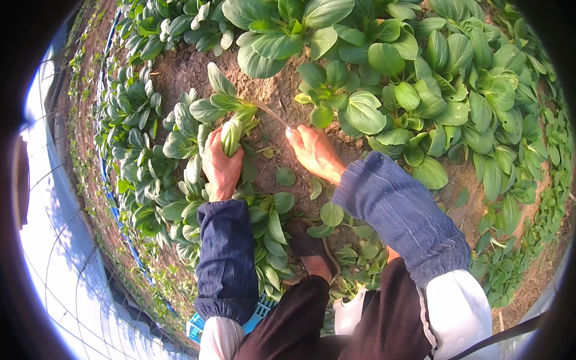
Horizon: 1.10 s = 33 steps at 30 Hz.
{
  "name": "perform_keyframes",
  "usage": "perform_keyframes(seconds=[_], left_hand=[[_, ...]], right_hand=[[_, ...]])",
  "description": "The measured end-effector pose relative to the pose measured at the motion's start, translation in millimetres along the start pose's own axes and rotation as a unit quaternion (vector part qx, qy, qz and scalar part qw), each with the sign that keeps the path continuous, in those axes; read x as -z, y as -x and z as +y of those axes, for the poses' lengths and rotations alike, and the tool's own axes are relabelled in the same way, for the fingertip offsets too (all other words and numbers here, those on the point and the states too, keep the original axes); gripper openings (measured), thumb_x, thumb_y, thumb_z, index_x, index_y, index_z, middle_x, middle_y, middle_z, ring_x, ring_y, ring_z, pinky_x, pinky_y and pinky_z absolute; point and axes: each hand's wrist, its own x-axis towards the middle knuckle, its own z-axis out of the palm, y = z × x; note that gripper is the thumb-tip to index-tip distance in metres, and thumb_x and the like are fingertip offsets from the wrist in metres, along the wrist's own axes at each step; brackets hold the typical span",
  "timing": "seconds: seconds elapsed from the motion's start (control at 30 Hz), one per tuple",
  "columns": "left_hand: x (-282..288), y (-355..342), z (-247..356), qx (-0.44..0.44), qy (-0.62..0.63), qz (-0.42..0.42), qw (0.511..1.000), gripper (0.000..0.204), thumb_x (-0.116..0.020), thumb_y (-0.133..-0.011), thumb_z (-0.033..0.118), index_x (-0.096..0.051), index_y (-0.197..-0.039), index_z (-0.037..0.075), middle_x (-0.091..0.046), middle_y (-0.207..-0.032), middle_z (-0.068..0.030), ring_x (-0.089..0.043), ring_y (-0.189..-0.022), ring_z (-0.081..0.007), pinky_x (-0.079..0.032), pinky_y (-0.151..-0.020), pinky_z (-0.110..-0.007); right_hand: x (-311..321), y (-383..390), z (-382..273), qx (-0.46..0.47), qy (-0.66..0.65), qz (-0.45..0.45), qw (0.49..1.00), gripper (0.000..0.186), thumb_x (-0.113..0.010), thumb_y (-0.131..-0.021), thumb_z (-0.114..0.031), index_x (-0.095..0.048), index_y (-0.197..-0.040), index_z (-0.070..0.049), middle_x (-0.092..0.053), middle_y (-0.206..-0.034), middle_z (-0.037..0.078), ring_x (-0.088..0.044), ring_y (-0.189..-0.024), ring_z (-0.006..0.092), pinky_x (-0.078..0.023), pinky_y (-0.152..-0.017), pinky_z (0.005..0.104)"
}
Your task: The person harvests bok choy by cutting them from the soil with a knife and placing them into a blue plastic crate.
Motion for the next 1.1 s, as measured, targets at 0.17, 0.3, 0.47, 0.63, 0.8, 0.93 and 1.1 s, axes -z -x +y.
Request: perform_keyframes(seconds=[0.17, 0.3, 0.47, 0.63, 0.8, 0.93, 1.1], left_hand=[[0, -1, 4, 0.026, 0.052, -0.007, 0.998, 0.040, -0.069, -0.070, 0.008, -0.063, -0.109, 0.002, -0.063, -0.114, -0.0123, -0.062, -0.100, -0.0344, -0.049, -0.086, -0.039], [3, -1, 5, 0.050, 0.113, -0.015, 0.992, 0.033, -0.068, -0.072, 0.009, -0.065, -0.104, 0.001, -0.064, -0.108, -0.0131, -0.064, -0.093, -0.0335, -0.050, -0.083, -0.038], [4, -1, 1, 0.099, 0.157, -0.046, 0.982, 0.031, -0.069, -0.072, 0.010, -0.065, -0.101, 0.000, -0.067, -0.095, -0.0148, -0.067, -0.086, -0.0289, -0.051, -0.080, -0.035], [3, 2, -2, 0.155, 0.209, -0.067, 0.963, 0.032, -0.071, -0.072, 0.012, -0.065, -0.100, -0.002, -0.069, -0.085, -0.0156, -0.067, -0.080, -0.0250, -0.051, -0.076, -0.035], [1, 11, 3, 0.167, 0.225, -0.066, 0.958, 0.031, -0.072, -0.072, 0.013, -0.067, -0.098, -0.001, -0.070, -0.084, -0.0149, -0.068, -0.077, -0.0227, -0.052, -0.075, -0.034], [-3, 16, 3, 0.197, 0.248, -0.059, 0.947, 0.030, -0.070, -0.071, 0.011, -0.067, -0.098, -0.002, -0.070, -0.080, -0.0119, -0.066, -0.073, -0.0181, -0.051, -0.072, -0.033], [-10, 14, 2, 0.250, 0.316, -0.069, 0.913, 0.027, -0.069, -0.073, 0.004, -0.067, -0.099, -0.003, -0.070, -0.084, -0.0078, -0.063, -0.074, -0.0138, -0.050, -0.071, -0.029]], right_hand=[[-2, -4, 3, -0.044, -0.039, -0.029, 0.998, 0.042, -0.046, -0.101, -0.040, -0.053, -0.085, -0.002, -0.054, -0.061, 0.012, -0.055, -0.052, 0.0239, -0.043, -0.049, 0.0393], [0, -5, -2, -0.144, -0.207, -0.117, 0.961, 0.045, -0.040, -0.101, -0.049, -0.048, -0.089, -0.007, -0.045, -0.062, 0.001, -0.041, -0.042, 0.0100, -0.033, -0.036, 0.0267], [-5, -5, -6, -0.175, -0.226, -0.125, 0.950, 0.046, -0.038, -0.101, -0.051, -0.045, -0.087, -0.008, -0.042, -0.061, -0.002, -0.036, -0.039, 0.0069, -0.031, -0.033, 0.0242], [-10, -7, -6, -0.110, -0.132, -0.121, 0.978, 0.044, -0.038, -0.102, -0.048, -0.046, -0.087, -0.008, -0.041, -0.056, -0.002, -0.039, -0.037, 0.0085, -0.034, -0.033, 0.0258], [-6, -8, -8, -0.106, -0.054, -0.105, 0.987, 0.042, -0.041, -0.102, -0.044, -0.050, -0.090, -0.005, -0.042, -0.055, -0.001, -0.044, -0.038, 0.0117, -0.038, -0.034, 0.0293], [8, -11, -18, -0.132, -0.024, -0.146, 0.980, 0.046, -0.039, -0.102, -0.043, -0.058, -0.096, -0.001, -0.053, -0.059, 0.005, -0.054, -0.043, 0.0174, -0.049, -0.042, 0.0343], [6, -20, -31, -0.128, 0.034, -0.125, 0.983, 0.046, -0.040, -0.102, -0.042, -0.053, -0.087, -0.001, -0.048, -0.055, 0.005, -0.049, -0.040, 0.0159, -0.044, -0.039, 0.0334]])
